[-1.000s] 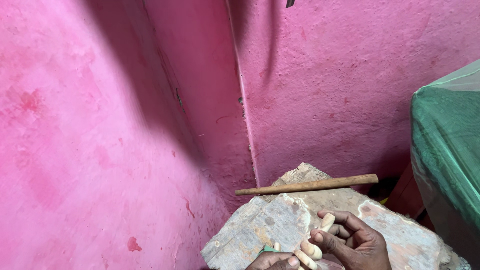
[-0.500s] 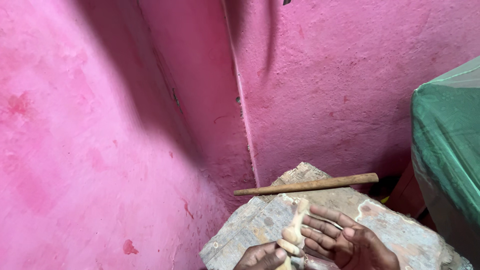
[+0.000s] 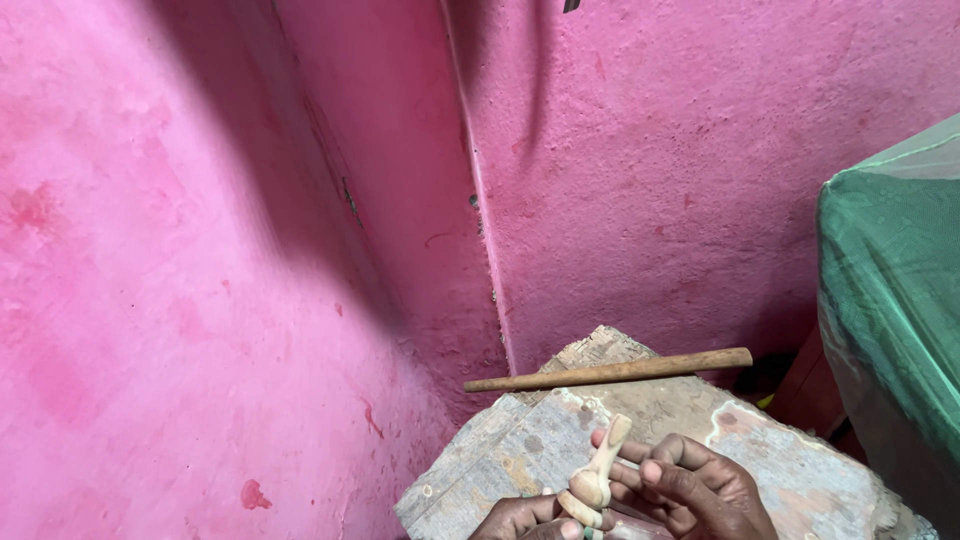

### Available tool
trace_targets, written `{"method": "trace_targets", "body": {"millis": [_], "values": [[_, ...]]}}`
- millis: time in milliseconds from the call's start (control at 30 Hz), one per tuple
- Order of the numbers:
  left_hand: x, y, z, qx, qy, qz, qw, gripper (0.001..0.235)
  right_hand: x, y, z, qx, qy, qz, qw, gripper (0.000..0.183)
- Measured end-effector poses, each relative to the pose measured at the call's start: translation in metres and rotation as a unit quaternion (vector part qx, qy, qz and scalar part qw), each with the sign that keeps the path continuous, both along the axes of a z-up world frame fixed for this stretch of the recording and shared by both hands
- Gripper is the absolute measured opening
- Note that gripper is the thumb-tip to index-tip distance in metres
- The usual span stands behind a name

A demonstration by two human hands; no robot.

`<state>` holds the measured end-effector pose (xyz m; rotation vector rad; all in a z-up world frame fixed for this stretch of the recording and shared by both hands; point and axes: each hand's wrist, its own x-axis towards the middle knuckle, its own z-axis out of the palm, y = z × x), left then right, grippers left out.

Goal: The person sands a turned wooden spindle using sandpaper, rotating the piece and working along its length to smooth the surface. The person switches between different pieces of sandpaper and continues sanding the spindle's contours.

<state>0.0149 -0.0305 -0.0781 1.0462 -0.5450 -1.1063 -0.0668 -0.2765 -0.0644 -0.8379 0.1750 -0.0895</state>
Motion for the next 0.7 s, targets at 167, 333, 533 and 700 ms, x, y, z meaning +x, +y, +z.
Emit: {"method": "trace_targets", "body": {"millis": [167, 333, 533, 700], "values": [[0.001, -0.001, -0.003, 0.006, -0.102, 0.009, 0.995, 0.035, -0.001, 0.012, 0.01, 0.018, -0.094, 0.026, 0.995, 0.044], [-0.008, 0.004, 0.033, 0.079, -0.279, 0.088, 0.953, 0.029, -0.009, 0.031, 0.014, -0.169, 0.024, -0.066, 0.983, 0.05], [-0.026, 0.025, 0.09, 0.147, -0.462, 0.176, 0.857, 0.02, -0.03, 0.057, 0.017, -0.143, -0.145, -0.011, 0.979, 0.039], [-0.028, 0.024, 0.097, 0.084, -0.56, 0.278, 0.776, 0.027, -0.035, 0.062, 0.022, -0.162, -0.192, 0.043, 0.967, 0.033]]}}
